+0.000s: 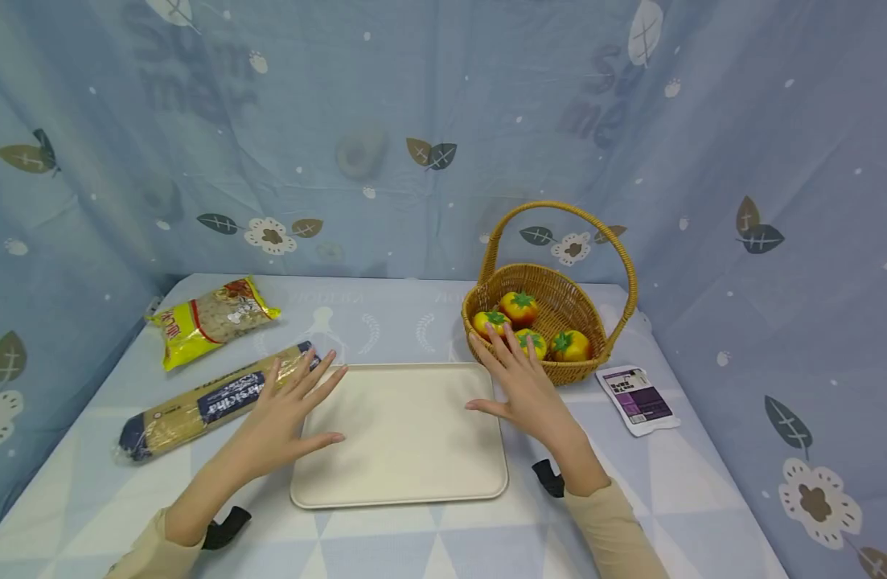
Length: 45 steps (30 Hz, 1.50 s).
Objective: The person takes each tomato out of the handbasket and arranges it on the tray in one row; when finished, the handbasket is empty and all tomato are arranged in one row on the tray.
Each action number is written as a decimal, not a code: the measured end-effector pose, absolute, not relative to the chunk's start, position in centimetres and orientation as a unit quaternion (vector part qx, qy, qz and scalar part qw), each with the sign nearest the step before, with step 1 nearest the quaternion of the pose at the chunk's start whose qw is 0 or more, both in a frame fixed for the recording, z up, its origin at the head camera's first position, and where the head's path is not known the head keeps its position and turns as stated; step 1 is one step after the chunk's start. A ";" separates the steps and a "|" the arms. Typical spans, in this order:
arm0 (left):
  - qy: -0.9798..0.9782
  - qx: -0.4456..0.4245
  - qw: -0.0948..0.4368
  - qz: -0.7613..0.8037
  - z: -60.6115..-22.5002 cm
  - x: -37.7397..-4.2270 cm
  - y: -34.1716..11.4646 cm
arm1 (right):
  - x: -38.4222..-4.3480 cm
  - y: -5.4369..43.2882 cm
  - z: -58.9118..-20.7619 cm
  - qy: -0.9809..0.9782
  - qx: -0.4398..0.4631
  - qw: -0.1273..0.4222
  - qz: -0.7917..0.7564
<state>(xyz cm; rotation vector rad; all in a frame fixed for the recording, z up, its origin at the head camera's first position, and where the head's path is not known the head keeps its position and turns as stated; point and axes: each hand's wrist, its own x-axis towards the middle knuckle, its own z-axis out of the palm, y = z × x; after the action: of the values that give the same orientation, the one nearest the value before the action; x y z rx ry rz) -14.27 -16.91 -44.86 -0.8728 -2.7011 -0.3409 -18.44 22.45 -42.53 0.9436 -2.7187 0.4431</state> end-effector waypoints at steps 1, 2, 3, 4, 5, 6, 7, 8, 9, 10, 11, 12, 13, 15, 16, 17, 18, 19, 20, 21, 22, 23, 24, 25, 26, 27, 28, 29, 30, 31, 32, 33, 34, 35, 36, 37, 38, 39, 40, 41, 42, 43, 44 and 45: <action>-0.937 -0.301 0.134 -0.121 -44.9 -14.1 -17.2 | -18.6 22.6 -42.4 -0.927 0.321 0.112 0.160; -0.938 -0.299 0.125 -0.125 -44.9 -13.9 -17.4 | -18.7 22.8 -42.3 -0.925 0.321 0.109 0.170; -0.938 -0.297 0.116 -0.134 -44.9 -13.8 -17.7 | -18.8 23.1 -42.2 -0.924 0.322 0.110 0.176; -0.939 -0.296 0.107 -0.143 -45.0 -13.6 -17.9 | -19.0 23.3 -42.1 -0.922 0.322 0.111 0.186; -0.939 -0.294 0.099 -0.147 -45.0 -13.5 -18.2 | -19.1 23.6 -42.0 -0.920 0.322 0.110 0.195; -0.939 -0.292 0.091 -0.155 -45.0 -13.4 -18.4 | -19.2 23.8 -41.9 -0.919 0.321 0.110 0.201; -0.940 -0.289 0.082 -0.160 -45.0 -13.3 -18.6 | -19.4 24.1 -41.8 -0.919 0.319 0.108 0.207; -0.940 -0.286 0.074 -0.168 -45.0 -13.2 -18.9 | -19.5 24.4 -41.8 -0.918 0.317 0.104 0.214; -0.940 -0.283 0.065 -0.176 -45.1 -13.1 -19.1 | -19.7 24.6 -41.7 -0.918 0.314 0.098 0.221; -0.940 -0.281 0.057 -0.184 -45.1 -13.0 -19.3 | -19.8 24.8 -41.6 -0.918 0.310 0.091 0.229; -0.939 -0.279 0.048 -0.194 -45.2 -13.0 -19.6 | -20.1 25.1 -41.6 -0.919 0.307 0.085 0.234; -0.937 -0.278 0.037 -0.208 -45.2 -13.0 -19.8 | -20.3 25.3 -41.6 -0.919 0.302 0.079 0.239; -0.934 -0.277 0.026 -0.223 -45.3 -13.0 -20.0 | -20.5 25.6 -41.5 -0.920 0.298 0.072 0.246; -0.926 -0.276 0.002 -0.256 -45.5 -13.0 -20.5 | -21.0 26.1 -41.4 -0.921 0.291 0.065 0.252; -0.922 -0.277 -0.009 -0.270 -45.6 -13.0 -20.7 | -21.2 26.4 -41.3 -0.920 0.288 0.063 0.257; -0.918 -0.278 -0.018 -0.283 -45.8 -13.1 -20.9 | -21.4 26.7 -41.2 -0.921 0.284 0.060 0.260; -0.914 -0.279 -0.024 -0.293 -46.0 -13.2 -21.0 | -21.6 26.9 -41.1 -0.921 0.281 0.060 0.262; -0.911 -0.279 -0.032 -0.302 -46.2 -13.2 -21.2 | -21.8 27.2 -41.0 -0.922 0.279 0.059 0.263; -0.908 -0.278 -0.038 -0.310 -46.4 -13.3 -21.4 | -22.0 27.5 -41.0 -0.923 0.278 0.061 0.260; -0.906 -0.278 -0.043 -0.316 -46.6 -13.4 -21.6 | -22.2 27.7 -40.9 -0.924 0.274 0.059 0.261; -0.905 -0.278 -0.045 -0.320 -46.9 -13.4 -21.7 | -22.5 28.0 -40.9 -0.926 0.271 0.057 0.257; -0.903 -0.277 -0.049 -0.326 -47.0 -13.5 -21.9 | -22.7 28.2 -40.9 -0.928 0.268 0.055 0.252; -0.901 -0.276 -0.053 -0.331 -47.2 -13.5 -22.0 | -22.9 28.3 -40.9 -0.931 0.264 0.051 0.248; -0.899 -0.274 -0.059 -0.335 -47.3 -13.6 -22.2 | -23.1 28.5 -40.9 -0.933 0.259 0.045 0.248; -0.898 -0.274 -0.064 -0.339 -47.4 -13.7 -22.3 | -23.4 28.7 -40.8 -0.934 0.255 0.039 0.246; -0.896 -0.274 -0.068 -0.342 -47.4 -13.7 -22.4 | -23.6 28.8 -40.8 -0.936 0.248 0.028 0.249; -0.895 -0.274 -0.072 -0.344 -47.4 -13.8 -22.5 | -23.9 29.0 -40.7 -0.937 0.242 0.018 0.253; -0.894 -0.275 -0.077 -0.346 -47.4 -13.8 -22.6 | -24.1 29.2 -40.7 -0.938 0.236 0.007 0.255; -0.893 -0.275 -0.080 -0.346 -47.4 -13.9 -22.6 | -24.4 29.4 -40.6 -0.939 0.230 -0.005 0.257; -0.893 -0.276 -0.083 -0.346 -47.4 -13.9 -22.7 | -24.8 29.6 -40.6 -0.940 0.228 -0.015 0.254; -0.892 -0.278 -0.084 -0.346 -47.4 -13.9 -22.7 | -25.1 29.8 -40.6 -0.941 0.225 -0.024 0.252; -0.892 -0.280 -0.084 -0.345 -47.4 -14.0 -22.7 | -25.4 29.9 -40.6 -0.942 0.223 -0.032 0.249; -0.892 -0.281 -0.084 -0.344 -47.4 -14.0 -22.8 | -25.7 30.1 -40.6 -0.943 0.226 -0.037 0.241; -0.892 -0.282 -0.084 -0.342 -47.4 -14.0 -22.8 | -26.0 30.2 -40.6 -0.945 0.230 -0.042 0.230; -0.892 -0.283 -0.085 -0.342 -47.4 -14.1 -22.8 | -26.2 30.3 -40.6 -0.945 0.233 -0.046 0.223; -0.893 -0.282 -0.086 -0.341 -47.5 -14.2 -22.9 | -26.4 30.4 -40.6 -0.946 0.236 -0.051 0.216; -0.893 -0.282 -0.088 -0.340 -47.5 -14.2 -22.9 | -26.6 30.4 -40.6 -0.946 0.238 -0.058 0.214; -0.893 -0.280 -0.091 -0.339 -47.5 -14.3 -23.0 | -26.8 30.5 -40.6 -0.945 0.241 -0.065 0.209; -0.894 -0.279 -0.095 -0.338 -47.5 -14.4 -23.0 | -27.0 30.5 -40.5 -0.946 0.242 -0.072 0.206; -0.893 -0.278 -0.100 -0.338 -47.5 -14.5 -23.0 | -27.1 30.5 -40.5 -0.946 0.241 -0.080 0.204; -0.893 -0.278 -0.105 -0.338 -47.5 -14.5 -23.0 | -27.2 30.5 -40.5 -0.946 0.237 -0.088 0.204; -0.893 -0.278 -0.110 -0.337 -47.5 -14.6 -23.0 | -27.3 30.5 -40.5 -0.946 0.237 -0.094 0.203; -0.893 -0.278 -0.114 -0.336 -47.5 -14.6 -23.0 | -27.4 30.5 -40.4 -0.946 0.234 -0.100 0.202; -0.892 -0.277 -0.118 -0.336 -47.5 -14.7 -23.0 | -27.4 30.5 -40.4 -0.946 0.234 -0.104 0.200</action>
<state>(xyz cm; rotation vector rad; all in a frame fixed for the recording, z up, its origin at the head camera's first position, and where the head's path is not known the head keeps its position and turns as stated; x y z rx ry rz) -14.67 -23.01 -47.46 -0.9435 -3.0358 -1.1436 -27.45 30.51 -40.43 0.7898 -3.1853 0.6727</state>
